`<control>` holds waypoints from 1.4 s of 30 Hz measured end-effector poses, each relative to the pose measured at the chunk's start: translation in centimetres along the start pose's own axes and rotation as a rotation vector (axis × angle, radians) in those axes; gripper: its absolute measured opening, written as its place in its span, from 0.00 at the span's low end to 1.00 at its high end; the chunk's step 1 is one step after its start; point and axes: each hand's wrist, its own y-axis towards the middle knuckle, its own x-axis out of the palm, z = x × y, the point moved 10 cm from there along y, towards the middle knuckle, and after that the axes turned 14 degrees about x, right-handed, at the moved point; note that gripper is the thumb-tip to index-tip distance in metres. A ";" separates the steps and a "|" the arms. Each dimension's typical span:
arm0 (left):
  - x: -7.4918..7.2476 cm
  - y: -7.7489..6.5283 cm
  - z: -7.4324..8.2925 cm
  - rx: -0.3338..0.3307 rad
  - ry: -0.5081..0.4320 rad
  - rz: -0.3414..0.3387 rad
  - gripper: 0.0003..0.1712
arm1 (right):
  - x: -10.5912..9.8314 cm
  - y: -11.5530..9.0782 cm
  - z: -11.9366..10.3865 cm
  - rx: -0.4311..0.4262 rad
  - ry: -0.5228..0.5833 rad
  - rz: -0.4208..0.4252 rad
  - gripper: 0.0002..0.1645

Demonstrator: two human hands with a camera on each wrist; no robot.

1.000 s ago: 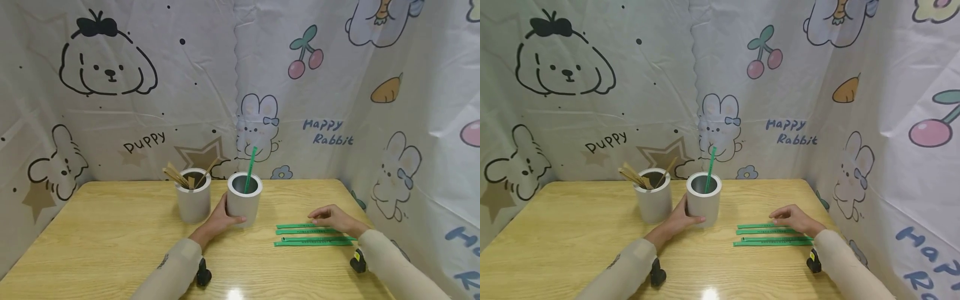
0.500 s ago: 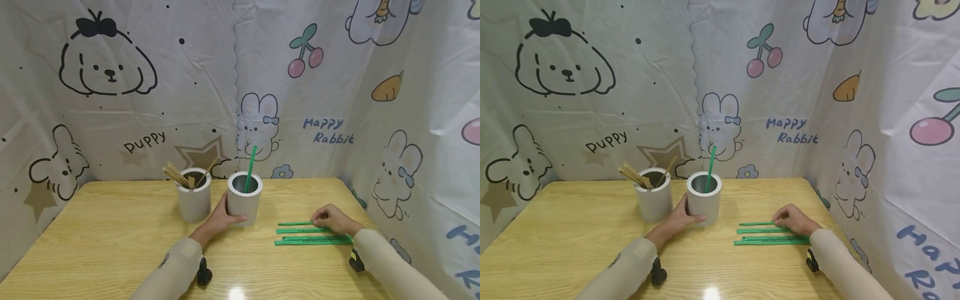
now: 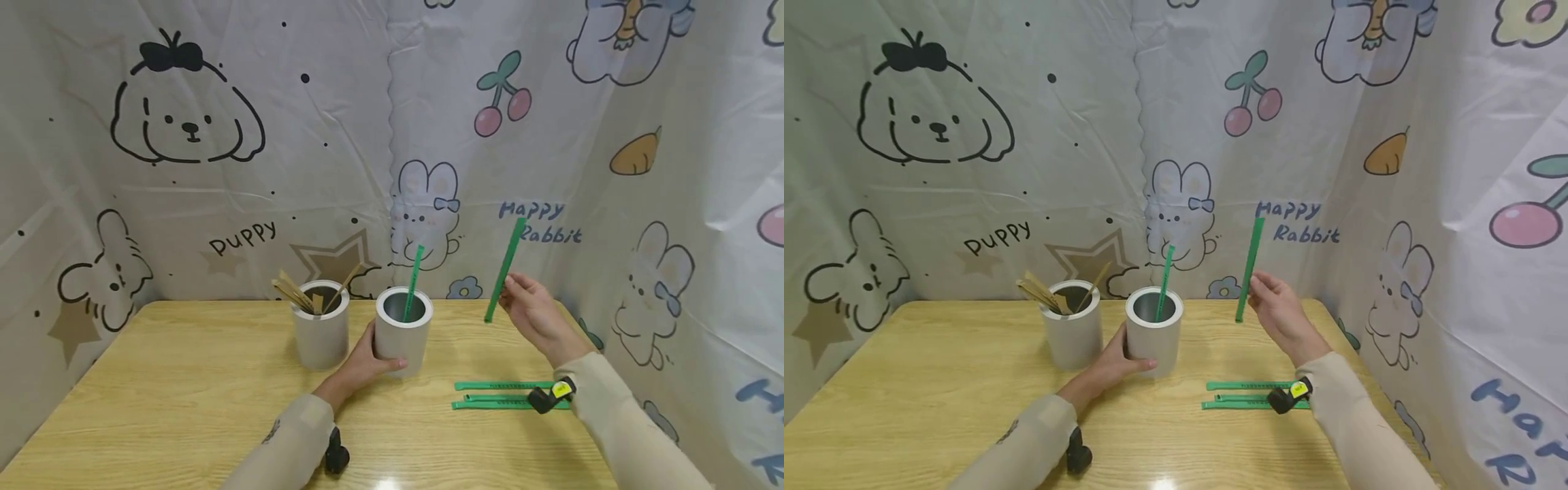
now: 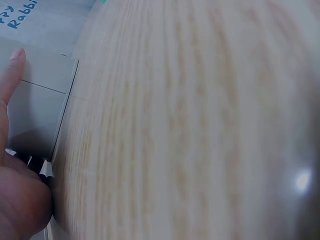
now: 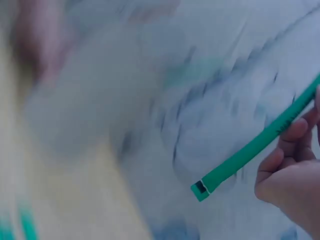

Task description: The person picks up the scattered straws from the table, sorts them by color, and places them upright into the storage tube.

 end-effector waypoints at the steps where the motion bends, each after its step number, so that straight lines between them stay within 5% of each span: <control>1: 0.0 -0.1 0.0 -0.001 0.002 0.000 0.62 | 1.6 0.2 -0.7 -0.028 0.083 -0.052 0.16; 4: -0.1 -0.2 -0.2 -0.011 0.010 0.001 0.63 | 5.9 1.2 -1.7 -0.070 0.188 -0.150 0.16; 8: 0.0 -0.2 -0.1 -0.008 0.001 -0.003 0.62 | 9.5 2.9 -1.0 -0.052 0.217 -0.152 0.16; 15: 0.0 0.1 -0.4 -0.007 0.016 -0.010 0.62 | 10.1 4.9 3.1 0.092 0.169 -0.056 0.19; 18: 0.0 0.2 -0.4 -0.008 0.025 -0.013 0.62 | 8.9 4.8 4.2 0.142 0.010 0.004 0.13; 21: 0.0 0.2 -0.5 -0.005 0.027 -0.011 0.63 | 7.0 4.2 4.6 0.173 -0.201 0.061 0.20; 30: -0.1 0.1 -0.4 -0.015 0.010 -0.004 0.64 | 0.6 1.3 5.9 0.245 -0.681 0.068 0.29; 42: 0.1 -0.1 -0.2 -0.034 0.014 -0.013 0.63 | -7.5 -4.3 9.8 0.323 -0.858 -0.029 0.27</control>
